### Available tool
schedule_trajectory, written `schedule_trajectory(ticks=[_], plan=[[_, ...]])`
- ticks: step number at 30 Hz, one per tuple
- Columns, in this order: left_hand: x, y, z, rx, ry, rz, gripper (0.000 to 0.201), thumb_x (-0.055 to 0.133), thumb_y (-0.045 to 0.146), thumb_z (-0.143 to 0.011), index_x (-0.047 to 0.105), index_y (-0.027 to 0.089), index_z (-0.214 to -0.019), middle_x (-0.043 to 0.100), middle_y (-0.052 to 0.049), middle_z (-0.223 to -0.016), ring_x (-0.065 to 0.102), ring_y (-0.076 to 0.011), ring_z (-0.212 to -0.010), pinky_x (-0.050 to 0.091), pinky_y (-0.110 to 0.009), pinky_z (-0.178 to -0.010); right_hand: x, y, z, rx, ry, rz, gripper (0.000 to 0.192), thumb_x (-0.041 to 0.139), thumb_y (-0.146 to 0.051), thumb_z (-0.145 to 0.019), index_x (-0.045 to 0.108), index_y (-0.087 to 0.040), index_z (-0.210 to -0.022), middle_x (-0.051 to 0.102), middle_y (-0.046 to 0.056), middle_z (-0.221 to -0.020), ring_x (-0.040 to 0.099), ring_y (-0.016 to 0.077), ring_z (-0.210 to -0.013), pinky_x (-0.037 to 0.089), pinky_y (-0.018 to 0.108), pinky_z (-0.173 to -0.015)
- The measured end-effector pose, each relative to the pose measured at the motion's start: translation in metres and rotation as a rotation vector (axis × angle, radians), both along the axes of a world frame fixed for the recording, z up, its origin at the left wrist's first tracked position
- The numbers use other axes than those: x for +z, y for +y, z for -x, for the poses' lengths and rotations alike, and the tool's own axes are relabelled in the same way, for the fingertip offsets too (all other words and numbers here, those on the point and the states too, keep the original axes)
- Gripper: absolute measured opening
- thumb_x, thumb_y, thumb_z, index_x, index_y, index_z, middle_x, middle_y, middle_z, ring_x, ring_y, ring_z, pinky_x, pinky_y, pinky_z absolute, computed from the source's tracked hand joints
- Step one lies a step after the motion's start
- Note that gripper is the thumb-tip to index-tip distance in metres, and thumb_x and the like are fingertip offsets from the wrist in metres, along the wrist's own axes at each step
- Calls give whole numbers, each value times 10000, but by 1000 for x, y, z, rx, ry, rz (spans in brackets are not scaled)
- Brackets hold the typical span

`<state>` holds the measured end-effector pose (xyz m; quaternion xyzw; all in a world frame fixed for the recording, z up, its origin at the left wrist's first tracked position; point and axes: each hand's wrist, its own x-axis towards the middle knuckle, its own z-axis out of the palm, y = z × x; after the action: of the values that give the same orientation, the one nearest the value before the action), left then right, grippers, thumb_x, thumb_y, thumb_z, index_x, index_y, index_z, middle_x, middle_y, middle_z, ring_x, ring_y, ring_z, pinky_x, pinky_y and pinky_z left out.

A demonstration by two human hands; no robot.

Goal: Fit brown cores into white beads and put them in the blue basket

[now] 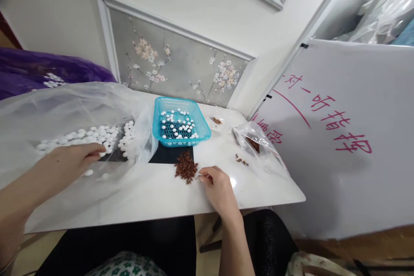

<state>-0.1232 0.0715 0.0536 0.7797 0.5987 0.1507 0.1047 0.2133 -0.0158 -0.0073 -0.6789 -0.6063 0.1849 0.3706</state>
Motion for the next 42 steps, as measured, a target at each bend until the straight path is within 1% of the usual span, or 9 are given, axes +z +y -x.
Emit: schedule_trajectory(ticks=[3, 7, 10, 12, 14, 18, 25, 36, 42], plan=[[9, -6, -6, 9, 31, -127, 317, 370, 331, -889, 598, 179, -1048, 688, -69, -1053, 604, -256, -939, 393, -302, -814, -2, 2, 6, -27, 19, -18, 156, 539, -206, -751, 694, -216, -729, 658, 43, -803, 587, 193, -704, 442, 317, -722], [19, -26, -24, 46, -386, -163, 225, 538, 386, -825, 632, 241, -969, 698, -22, -983, 621, -213, -855, 432, -276, -786, -3, 2, 9, -66, 102, -60, 135, 550, -200, -761, 644, -211, -665, 609, 24, -754, 529, 177, -676, 415, 305, -703], [13, -46, -45, -108, -795, 36, 141, 612, 368, -787, 663, 246, -838, 665, 5, -712, 598, -156, -663, 460, -220, -649, -4, -1, 7, -104, 232, -87, 114, 565, -265, -801, 627, -197, -734, 575, 7, -682, 506, 160, -628, 423, 291, -655], [2, -59, -62, -217, -978, 264, 157, 625, 369, -788, 682, 224, -770, 655, -11, -713, 570, -133, -607, 457, -210, -594, -4, -5, 7, -114, 352, -94, 139, 569, -312, -825, 622, -186, -799, 556, -9, -630, 506, 145, -584, 439, 278, -610], [-12, -68, -80, -221, -1117, 512, 193, 636, 387, -785, 706, 208, -799, 678, -38, -814, 579, -130, -631, 469, -217, -598, -3, -9, 8, -104, 481, -104, 178, 575, -345, -840, 627, -181, -889, 572, -10, -644, 535, 137, -589, 468, 272, -596], [-33, -71, -107, -146, -1229, 847, 263, 688, 357, -760, 711, 195, -965, 679, -33, -770, 601, -138, -768, 481, -228, -757, 1, -19, 17, -63, 701, -111, 217, 623, -384, -829, 664, -186, -908, 637, 20, -741, 604, 139, -654, 522, 280, -613], [-42, -60, -119, -35, -1467, 972, 191, 711, 274, -756, 695, 202, -932, 650, -5, -856, 582, -75, -728, 491, -159, -698, 21, -32, 41, 83, 1228, -45, 196, 692, -315, -810, 739, -190, -953, 714, 76, -922, 676, 147, -769, 570, 251, -682], [-43, -57, -116, 19, -1662, 1016, 172, 743, 260, -724, 684, 166, -855, 654, 5, -713, 578, -52, -573, 502, -113, -525, 31, -38, 57, 208, 1282, -50, 175, 636, -276, -858, 740, -210, -982, 724, 63, -922, 694, 147, -781, 580, 251, -691], [-46, -63, -113, -54, -1646, 1028, 82, 716, 216, -754, 702, 174, -823, 707, -15, -855, 618, -57, -684, 520, -122, -670, 25, -38, 60, 171, 1135, -66, 120, 676, -265, -825, 735, -218, -919, 703, 31, -816, 655, 127, -680, 556, 266, -661]])
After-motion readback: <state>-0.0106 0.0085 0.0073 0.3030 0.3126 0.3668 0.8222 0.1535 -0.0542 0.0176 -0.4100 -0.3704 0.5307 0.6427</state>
